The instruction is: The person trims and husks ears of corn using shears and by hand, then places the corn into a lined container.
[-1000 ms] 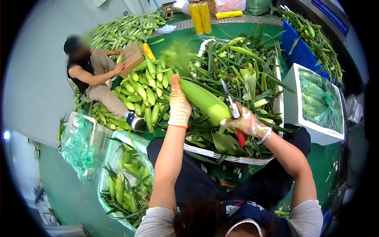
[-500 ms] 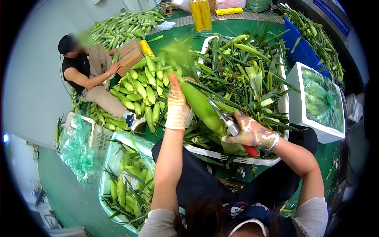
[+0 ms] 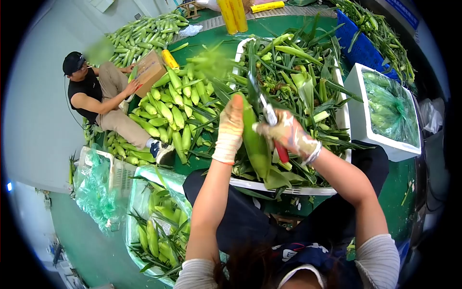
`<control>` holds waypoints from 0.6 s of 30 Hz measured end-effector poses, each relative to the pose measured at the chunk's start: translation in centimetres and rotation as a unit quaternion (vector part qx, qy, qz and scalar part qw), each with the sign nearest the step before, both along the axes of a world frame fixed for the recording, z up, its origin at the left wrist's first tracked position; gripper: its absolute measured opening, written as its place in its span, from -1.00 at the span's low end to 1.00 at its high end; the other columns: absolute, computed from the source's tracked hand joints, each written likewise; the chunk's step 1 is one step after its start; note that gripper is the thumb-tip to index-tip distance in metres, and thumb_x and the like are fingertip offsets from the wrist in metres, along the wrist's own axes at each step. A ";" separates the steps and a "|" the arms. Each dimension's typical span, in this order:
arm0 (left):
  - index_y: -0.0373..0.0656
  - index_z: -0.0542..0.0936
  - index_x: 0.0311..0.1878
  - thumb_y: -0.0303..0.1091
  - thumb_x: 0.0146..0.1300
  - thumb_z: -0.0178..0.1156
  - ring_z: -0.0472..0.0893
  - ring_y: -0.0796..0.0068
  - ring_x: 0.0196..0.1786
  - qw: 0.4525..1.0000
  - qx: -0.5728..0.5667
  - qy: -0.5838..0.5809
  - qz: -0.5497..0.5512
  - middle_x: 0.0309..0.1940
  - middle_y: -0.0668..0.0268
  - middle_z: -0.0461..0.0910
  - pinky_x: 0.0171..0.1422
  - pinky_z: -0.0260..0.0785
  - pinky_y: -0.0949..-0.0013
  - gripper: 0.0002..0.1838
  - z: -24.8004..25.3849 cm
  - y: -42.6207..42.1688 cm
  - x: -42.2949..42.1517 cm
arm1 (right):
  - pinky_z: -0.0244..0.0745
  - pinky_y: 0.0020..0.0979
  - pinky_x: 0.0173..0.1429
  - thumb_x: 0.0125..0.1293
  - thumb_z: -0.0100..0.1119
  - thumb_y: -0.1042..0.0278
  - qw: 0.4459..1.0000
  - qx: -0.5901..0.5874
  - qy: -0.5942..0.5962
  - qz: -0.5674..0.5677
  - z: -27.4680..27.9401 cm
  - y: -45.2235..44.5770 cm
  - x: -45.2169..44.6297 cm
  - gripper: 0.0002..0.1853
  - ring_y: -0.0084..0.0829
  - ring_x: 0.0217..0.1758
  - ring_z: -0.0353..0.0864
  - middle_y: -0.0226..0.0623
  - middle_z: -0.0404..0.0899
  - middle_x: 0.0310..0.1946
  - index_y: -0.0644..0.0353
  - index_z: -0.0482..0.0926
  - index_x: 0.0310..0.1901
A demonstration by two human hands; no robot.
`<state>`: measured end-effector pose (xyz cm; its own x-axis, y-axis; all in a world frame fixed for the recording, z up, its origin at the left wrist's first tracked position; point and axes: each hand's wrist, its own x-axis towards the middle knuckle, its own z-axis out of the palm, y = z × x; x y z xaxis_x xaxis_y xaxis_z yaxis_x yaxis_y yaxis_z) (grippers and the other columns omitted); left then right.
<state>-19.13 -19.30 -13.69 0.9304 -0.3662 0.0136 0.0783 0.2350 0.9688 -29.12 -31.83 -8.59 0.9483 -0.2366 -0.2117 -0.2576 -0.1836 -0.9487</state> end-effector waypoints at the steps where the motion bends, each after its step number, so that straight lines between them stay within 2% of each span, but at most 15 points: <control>1: -0.12 0.55 -0.22 0.26 0.17 0.20 0.47 0.66 -0.37 1.000 0.027 0.000 -0.016 -0.40 0.47 0.53 -0.28 0.36 0.54 -0.45 0.0 0.0 -0.1 | 0.38 -0.50 -0.46 0.13 0.34 0.19 0.998 0.059 0.004 0.015 0.4 -0.9 0.3 -0.69 -0.61 -0.57 0.44 -0.43 0.49 -0.58 0.24 0.48 -0.30; 2: -0.12 0.55 -0.22 0.26 0.17 0.20 0.47 0.66 -0.37 0.999 0.027 0.000 -0.017 -0.40 0.47 0.53 -0.28 0.36 0.54 -0.45 0.2 0.3 0.0 | 0.41 -0.48 -0.43 0.11 0.35 0.15 0.993 0.117 0.006 0.032 0.9 -2.0 0.7 -0.65 -0.58 -0.56 0.46 -0.42 0.51 -0.57 0.27 0.50 -0.26; 3: -0.15 0.56 -0.14 0.23 0.22 0.17 0.51 0.61 -0.34 0.999 0.008 0.034 -0.038 -0.35 0.42 0.56 -0.22 0.40 0.49 -0.45 0.5 0.4 0.0 | 0.44 -0.43 -0.30 0.09 0.36 0.09 0.994 0.099 0.008 0.050 0.8 -2.8 1.1 -0.56 -0.49 -0.44 0.49 -0.36 0.54 -0.48 0.28 0.47 -0.19; 4: -0.19 0.57 -0.06 0.19 0.27 0.13 0.55 0.57 -0.30 0.996 -0.009 0.067 -0.059 -0.31 0.37 0.59 -0.16 0.43 0.45 -0.44 0.7 0.5 -0.1 | 0.43 -0.38 -0.20 0.06 0.37 0.01 0.999 -0.040 -0.019 0.002 -0.2 -3.0 1.6 -0.46 -0.41 -0.33 0.49 -0.28 0.54 -0.37 0.28 0.44 -0.12; 6: -0.17 0.58 -0.14 0.21 0.25 0.14 0.54 0.61 -0.30 0.995 -0.040 0.065 -0.066 -0.33 0.41 0.58 -0.17 0.42 0.48 -0.46 1.2 0.3 -0.3 | 0.41 -0.37 -0.12 0.04 0.37 -0.07 0.996 -0.090 -0.016 -0.021 -0.4 -3.1 2.4 -0.40 -0.39 -0.24 0.47 -0.23 0.53 -0.31 0.29 0.43 -0.09; 8: -0.16 0.59 -0.18 0.24 0.24 0.14 0.53 0.60 -0.33 0.988 -0.032 0.097 -0.118 -0.33 0.41 0.57 -0.20 0.40 0.49 -0.45 1.2 0.4 -0.2 | 0.39 -0.39 -0.25 0.09 0.38 0.13 0.991 0.071 -0.106 -0.039 -2.1 -2.7 4.3 -0.58 -0.47 -0.34 0.44 -0.31 0.54 -0.35 0.23 0.46 -0.17; 10: -0.18 0.60 -0.14 0.23 0.26 0.12 0.51 0.58 -0.33 0.997 0.007 0.018 -0.080 -0.30 0.38 0.58 -0.20 0.37 0.48 -0.43 1.8 0.6 -0.1 | 0.36 -0.38 -0.32 0.09 0.36 0.26 0.990 0.039 -0.061 -0.123 0.7 -1.5 4.5 -0.73 -0.50 -0.43 0.42 -0.40 0.53 -0.44 0.19 0.48 -0.29; 11: -0.21 0.59 -0.14 0.23 0.26 0.11 0.51 0.55 -0.28 0.998 -0.022 0.038 -0.054 -0.29 0.35 0.58 -0.12 0.38 0.48 -0.42 1.6 1.3 0.6 | 0.37 -0.38 -0.35 0.09 0.35 0.30 0.967 0.114 -0.166 -0.154 -3.8 -2.5 6.9 -0.78 -0.50 -0.46 0.43 -0.43 0.51 -0.51 0.16 0.49 -0.36; 12: -0.24 0.59 -0.14 0.23 0.26 0.11 0.52 0.53 -0.24 0.997 -0.047 0.057 -0.029 -0.28 0.33 0.58 -0.05 0.38 0.47 -0.40 1.5 2.2 1.7 | 0.37 -0.38 -0.37 0.09 0.34 0.34 0.967 0.142 -0.143 -0.157 -4.3 -3.9 7.4 -0.80 -0.50 -0.46 0.45 -0.41 0.51 -0.51 0.14 0.49 -0.34; 13: -0.31 0.57 -0.13 0.21 0.27 0.10 0.53 0.45 -0.17 0.991 -0.061 0.117 0.026 -0.26 0.27 0.59 0.07 0.36 0.42 -0.38 2.5 4.0 3.2 | 0.39 -0.39 -0.36 0.08 0.34 0.31 0.972 0.057 -0.125 -0.191 -4.7 -5.4 7.7 -0.79 -0.49 -0.46 0.47 -0.37 0.52 -0.50 0.14 0.49 -0.33; 14: -0.35 0.54 -0.13 0.17 0.31 0.06 0.53 0.36 -0.12 0.978 -0.140 0.140 0.064 -0.22 0.22 0.59 0.13 0.36 0.34 -0.39 1.4 6.5 5.8 | 0.41 -0.34 -0.33 0.07 0.33 0.26 0.968 -0.102 -0.106 -0.204 -6.0 -7.7 7.7 -0.74 -0.42 -0.44 0.49 -0.33 0.54 -0.48 0.15 0.49 -0.27; 15: -0.32 0.51 -0.08 0.13 0.36 -0.01 0.52 0.24 -0.09 0.960 -0.196 0.164 0.117 -0.16 0.17 0.58 0.22 0.33 0.18 -0.43 -0.2 9.2 9.3 | 0.44 -0.28 -0.31 0.06 0.33 0.20 0.938 -0.259 -0.091 -0.213 -7.3 -10.2 7.6 -0.67 -0.35 -0.43 0.50 -0.29 0.56 -0.46 0.16 0.50 -0.21; 16: -0.26 0.50 -0.04 0.11 0.38 -0.06 0.49 0.14 0.02 0.923 -0.256 0.234 0.164 -0.06 0.12 0.55 0.29 0.26 -0.01 -0.47 -0.3 12.0 11.8 | 0.46 -0.18 -0.23 0.07 0.31 0.19 0.889 -0.390 -0.123 -0.207 -8.0 -12.2 6.4 -0.58 -0.15 -0.34 0.57 -0.19 0.61 -0.38 0.17 0.50 -0.05; 17: -0.17 0.43 0.08 0.10 0.40 -0.07 0.44 0.07 0.14 0.895 -0.263 0.266 0.243 0.08 0.11 0.48 0.32 0.21 -0.12 -0.50 -1.3 14.5 14.9 | 0.48 -0.13 -0.11 0.08 0.29 0.19 0.866 -0.452 -0.072 -0.202 -9.2 -14.4 5.4 -0.49 0.00 -0.19 0.60 -0.05 0.62 -0.26 0.22 0.46 0.05; 18: -0.12 0.35 0.16 0.02 0.45 -0.14 0.38 0.06 0.24 0.887 -0.234 0.268 0.295 0.20 0.13 0.40 0.32 0.23 -0.10 -0.56 -0.7 16.1 16.3 | 0.49 -0.14 -0.02 0.07 0.29 0.18 0.887 -0.438 -0.016 -0.147 -9.5 -16.7 4.6 -0.45 0.03 -0.08 0.58 0.05 0.59 -0.15 0.25 0.44 0.08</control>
<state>-2.79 -3.17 -14.41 0.8773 0.1156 -0.4658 0.2270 0.7552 0.6149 -24.54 -48.51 -18.10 0.8208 -0.5346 0.2013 -0.3913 -0.7829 -0.4837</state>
